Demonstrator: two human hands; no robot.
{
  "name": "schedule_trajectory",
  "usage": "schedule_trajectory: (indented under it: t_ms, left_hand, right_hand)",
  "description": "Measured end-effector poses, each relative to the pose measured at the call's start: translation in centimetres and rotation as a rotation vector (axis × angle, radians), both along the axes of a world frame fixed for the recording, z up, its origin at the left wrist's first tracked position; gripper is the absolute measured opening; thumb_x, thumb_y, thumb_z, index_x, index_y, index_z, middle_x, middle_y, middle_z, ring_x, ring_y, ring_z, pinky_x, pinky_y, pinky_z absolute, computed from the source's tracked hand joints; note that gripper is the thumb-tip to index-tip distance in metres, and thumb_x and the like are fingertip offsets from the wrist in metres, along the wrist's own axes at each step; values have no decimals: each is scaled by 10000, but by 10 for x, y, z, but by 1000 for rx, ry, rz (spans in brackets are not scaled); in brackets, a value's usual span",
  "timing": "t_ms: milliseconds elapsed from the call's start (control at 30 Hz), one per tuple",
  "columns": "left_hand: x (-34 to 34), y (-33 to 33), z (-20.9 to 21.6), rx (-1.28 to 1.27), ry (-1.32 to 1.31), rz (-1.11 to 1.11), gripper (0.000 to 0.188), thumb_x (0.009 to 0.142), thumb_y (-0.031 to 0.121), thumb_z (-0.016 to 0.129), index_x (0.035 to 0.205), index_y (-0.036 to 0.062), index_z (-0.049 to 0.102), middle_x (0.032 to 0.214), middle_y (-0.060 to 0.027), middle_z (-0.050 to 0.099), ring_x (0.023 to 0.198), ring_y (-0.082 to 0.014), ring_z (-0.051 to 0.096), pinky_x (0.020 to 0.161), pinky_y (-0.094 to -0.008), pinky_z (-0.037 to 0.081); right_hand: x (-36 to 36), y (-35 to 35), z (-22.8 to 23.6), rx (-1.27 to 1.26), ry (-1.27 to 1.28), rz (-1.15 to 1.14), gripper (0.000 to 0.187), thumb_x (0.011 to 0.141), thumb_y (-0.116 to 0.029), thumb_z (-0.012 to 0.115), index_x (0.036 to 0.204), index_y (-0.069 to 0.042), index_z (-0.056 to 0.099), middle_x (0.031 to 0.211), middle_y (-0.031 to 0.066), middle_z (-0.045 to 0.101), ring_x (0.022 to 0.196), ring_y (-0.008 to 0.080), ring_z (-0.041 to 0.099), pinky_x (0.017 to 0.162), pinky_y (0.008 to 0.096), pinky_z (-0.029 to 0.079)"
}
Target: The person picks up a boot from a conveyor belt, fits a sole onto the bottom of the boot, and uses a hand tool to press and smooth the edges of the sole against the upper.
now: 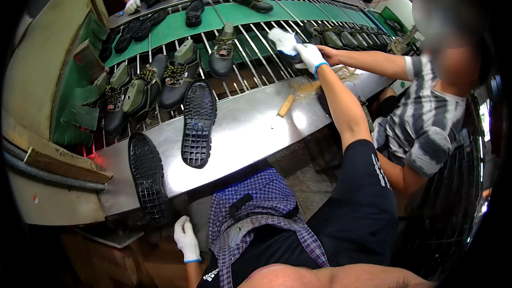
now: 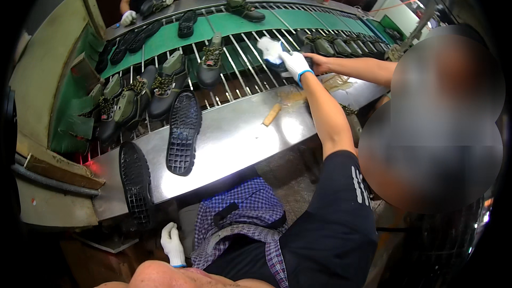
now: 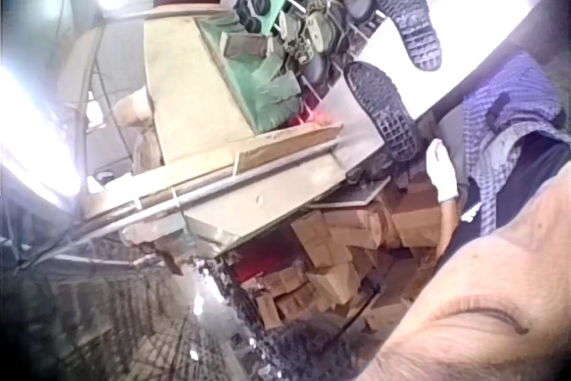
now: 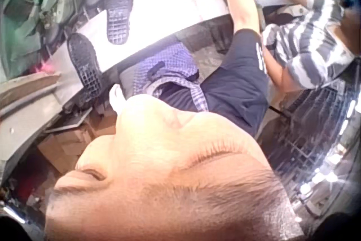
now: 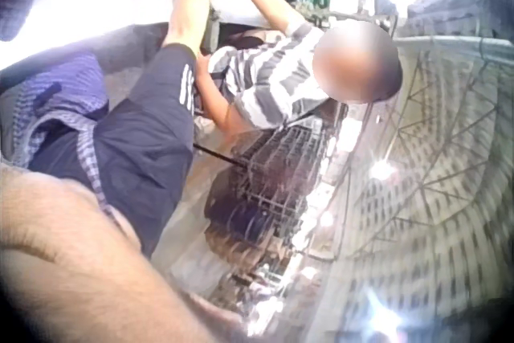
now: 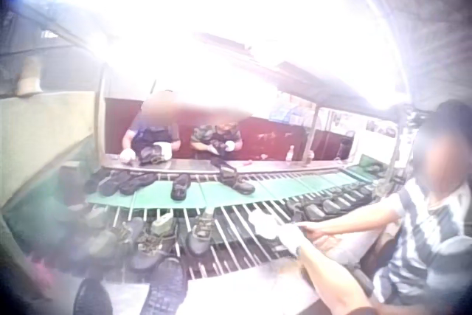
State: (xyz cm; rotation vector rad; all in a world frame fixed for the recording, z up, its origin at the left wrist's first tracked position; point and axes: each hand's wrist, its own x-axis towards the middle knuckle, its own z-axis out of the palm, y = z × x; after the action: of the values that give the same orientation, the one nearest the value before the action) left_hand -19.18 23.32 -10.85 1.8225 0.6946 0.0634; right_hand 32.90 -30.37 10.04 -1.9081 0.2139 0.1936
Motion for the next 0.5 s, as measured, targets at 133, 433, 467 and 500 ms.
schedule_trajectory:
  t_ms: [133,433,467,500]
  left_hand:
    - [49,-47,72,207,-392,-428,263,964,37,733,1218,-26,759,1204,-196,782,1133,-363,747,1041,-424,580]
    - [206,-81,148,-150,-793,-701,1395,716,306,1039,1730,2,130,1674,-242,431,1516,-386,488,1271,-464,412]
    - [208,-79,151,-430,-694,-783,1408,692,287,1052,1725,-5,140,1645,-224,471,1483,-382,529,1264,-463,428]
    - [198,-85,154,-837,-550,-788,1418,672,346,1059,1718,9,163,1599,-189,525,1406,-338,604,1217,-461,490]
  right_hand:
    - [-82,26,2,649,-73,-370,424,1055,-302,604,1375,-23,615,1270,134,738,1132,296,755,828,502,669]
    - [-354,91,23,871,-132,-169,776,1011,-364,597,1592,123,430,1373,251,702,1167,323,753,1013,386,619]
    - [-369,76,10,788,-68,-56,894,1016,-481,630,1627,124,384,1514,267,617,1389,309,636,1190,417,504]
    - [-386,81,17,846,-57,53,936,1012,-543,635,1629,115,387,1546,258,591,1403,303,623,1187,424,505]
